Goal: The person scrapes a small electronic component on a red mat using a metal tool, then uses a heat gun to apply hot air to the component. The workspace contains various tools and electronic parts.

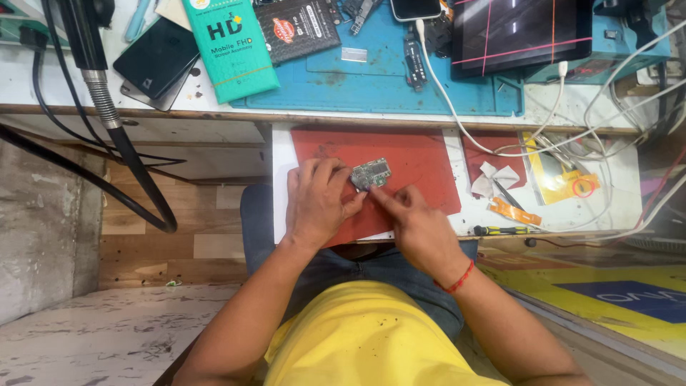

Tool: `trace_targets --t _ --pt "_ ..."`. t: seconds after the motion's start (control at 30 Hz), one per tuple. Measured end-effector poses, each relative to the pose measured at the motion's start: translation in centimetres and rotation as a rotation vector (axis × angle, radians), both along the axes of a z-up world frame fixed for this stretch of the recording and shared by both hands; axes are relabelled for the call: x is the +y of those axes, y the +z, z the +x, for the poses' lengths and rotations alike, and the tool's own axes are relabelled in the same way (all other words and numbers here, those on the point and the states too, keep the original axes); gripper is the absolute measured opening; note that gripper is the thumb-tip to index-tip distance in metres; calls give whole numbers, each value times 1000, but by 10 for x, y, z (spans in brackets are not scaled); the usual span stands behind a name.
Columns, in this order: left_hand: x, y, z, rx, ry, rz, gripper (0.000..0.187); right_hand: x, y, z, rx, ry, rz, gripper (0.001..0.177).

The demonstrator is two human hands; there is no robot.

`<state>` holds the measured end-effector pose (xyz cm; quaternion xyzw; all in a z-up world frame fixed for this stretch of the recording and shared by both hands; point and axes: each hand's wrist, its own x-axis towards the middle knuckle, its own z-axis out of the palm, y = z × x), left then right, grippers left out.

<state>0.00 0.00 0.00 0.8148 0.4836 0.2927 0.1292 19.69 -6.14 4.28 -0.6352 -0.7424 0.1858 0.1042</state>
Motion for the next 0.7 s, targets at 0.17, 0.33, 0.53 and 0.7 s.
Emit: trace_targets --t 0.17,0.33,0.53,0.7 --pt "0 3 2 -20 7 33 45 2 7 -2 25 -37 28 59" --pt "-1 2 4 -41 15 58 44 7 9 6 -4 -66 29 59" --pt "2 9 2 -52 15 -10 50 5 5 10 28 -41 105 59" --pt "6 19 -1 -44 12 -63 55 -1 2 6 -27 22 -21 62"
